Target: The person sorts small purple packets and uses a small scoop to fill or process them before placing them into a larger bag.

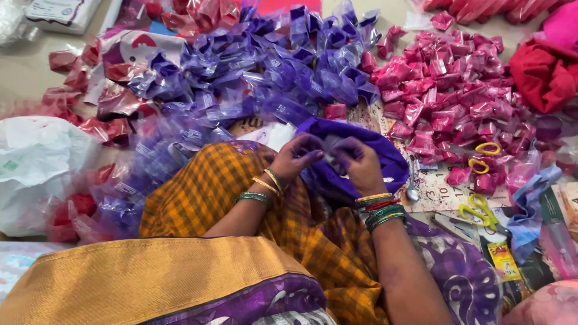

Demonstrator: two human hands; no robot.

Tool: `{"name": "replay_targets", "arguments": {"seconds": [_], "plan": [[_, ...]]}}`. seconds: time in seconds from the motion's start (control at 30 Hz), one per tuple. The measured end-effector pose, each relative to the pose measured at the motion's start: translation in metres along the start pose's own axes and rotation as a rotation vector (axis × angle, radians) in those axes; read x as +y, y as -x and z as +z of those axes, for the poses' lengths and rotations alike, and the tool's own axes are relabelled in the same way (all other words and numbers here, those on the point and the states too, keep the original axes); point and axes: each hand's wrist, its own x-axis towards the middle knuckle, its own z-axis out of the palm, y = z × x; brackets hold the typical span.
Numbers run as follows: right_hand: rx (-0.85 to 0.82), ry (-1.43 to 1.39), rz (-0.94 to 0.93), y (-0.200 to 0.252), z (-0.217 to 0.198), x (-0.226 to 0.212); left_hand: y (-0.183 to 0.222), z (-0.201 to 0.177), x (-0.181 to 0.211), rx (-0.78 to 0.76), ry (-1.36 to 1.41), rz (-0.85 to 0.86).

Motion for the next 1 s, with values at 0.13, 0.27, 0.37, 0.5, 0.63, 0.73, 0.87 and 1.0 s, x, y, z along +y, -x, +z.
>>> {"name": "replay_targets", "arguments": {"seconds": [0.13,0.27,0.37,0.5,0.63,0.73,0.87,1.0], "plan": [[0.201,-0.35,0.276,-0.006,-0.004,-0.029,0.001,-0.003,-0.01,-0.007,0.128,-0.16],[0.432,-0.649,0.347,-0.01,-0.003,-0.033,0.002,-0.007,-0.018,-0.003,0.328,-0.307],[0.493,-0.682,0.387,-0.009,0.001,-0.035,0.004,-0.005,-0.015,0.022,0.41,-0.364],[0.506,-0.608,0.471,-0.011,0.007,-0.041,0.003,-0.01,-0.048,0.03,0.367,-0.324],[0.62,-0.047,0.268,-0.009,0.014,-0.067,-0.004,-0.018,-0.062,0.068,0.351,-0.323],[0.245,0.879,-0.381,-0.014,0.027,-0.115,-0.009,-0.021,-0.058,0.016,0.356,-0.359],[-0.131,0.669,-0.412,-0.009,0.034,-0.097,-0.006,-0.02,-0.046,-0.214,0.392,-0.407],[-0.175,0.612,-0.242,-0.003,0.027,-0.093,0.0,-0.027,-0.013,-0.35,0.472,-0.456]]}}
